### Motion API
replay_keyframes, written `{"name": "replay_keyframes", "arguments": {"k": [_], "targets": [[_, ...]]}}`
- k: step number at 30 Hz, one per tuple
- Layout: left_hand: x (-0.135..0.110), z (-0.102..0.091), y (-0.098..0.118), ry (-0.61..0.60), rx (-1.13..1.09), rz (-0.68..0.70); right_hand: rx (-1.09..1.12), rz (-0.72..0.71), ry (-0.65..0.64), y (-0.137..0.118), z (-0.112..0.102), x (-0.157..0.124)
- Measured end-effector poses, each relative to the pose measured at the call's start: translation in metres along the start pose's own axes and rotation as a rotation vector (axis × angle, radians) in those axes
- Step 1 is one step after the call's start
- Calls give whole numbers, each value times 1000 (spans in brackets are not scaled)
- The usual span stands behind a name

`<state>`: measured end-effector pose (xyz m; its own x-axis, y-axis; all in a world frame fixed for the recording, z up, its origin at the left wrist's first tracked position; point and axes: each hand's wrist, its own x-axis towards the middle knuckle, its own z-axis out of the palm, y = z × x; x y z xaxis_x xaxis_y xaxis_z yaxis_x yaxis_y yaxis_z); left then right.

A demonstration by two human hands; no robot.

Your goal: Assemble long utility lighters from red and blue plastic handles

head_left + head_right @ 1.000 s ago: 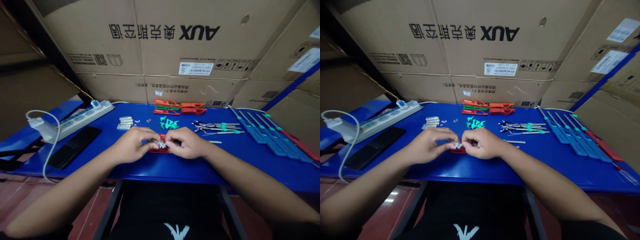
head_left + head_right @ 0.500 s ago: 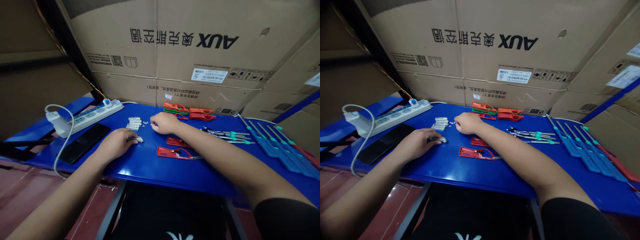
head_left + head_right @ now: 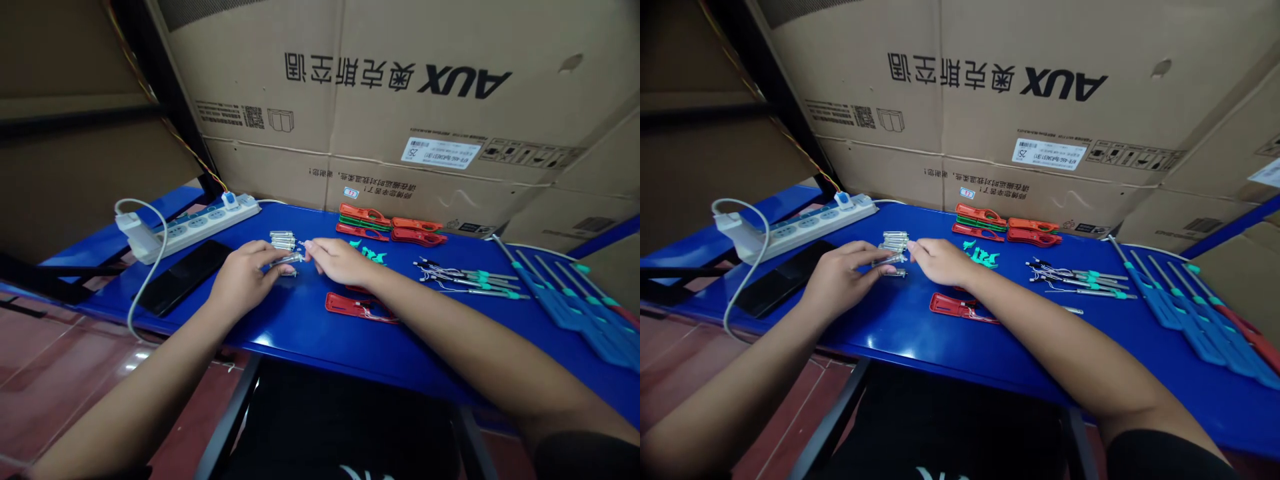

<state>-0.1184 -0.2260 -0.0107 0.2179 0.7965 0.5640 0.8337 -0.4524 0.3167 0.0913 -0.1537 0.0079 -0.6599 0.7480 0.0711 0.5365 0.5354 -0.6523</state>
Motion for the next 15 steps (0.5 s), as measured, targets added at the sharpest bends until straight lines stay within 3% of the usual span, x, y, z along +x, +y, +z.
{"name": "replay_keyframes", "arguments": {"k": [3,7,11,15], "targets": [[-1,-2,11,52,17,10,374,64,-68,-7,9,-19],[0,-2,20,73,-13,37,699,109,-104,-8,17,-28],[0,-3,26,68,-137,31,836,24,-132,-6,15,-30],[0,-6,28,14,-293,19,780,-97,-138,-5,8,-34]]}}
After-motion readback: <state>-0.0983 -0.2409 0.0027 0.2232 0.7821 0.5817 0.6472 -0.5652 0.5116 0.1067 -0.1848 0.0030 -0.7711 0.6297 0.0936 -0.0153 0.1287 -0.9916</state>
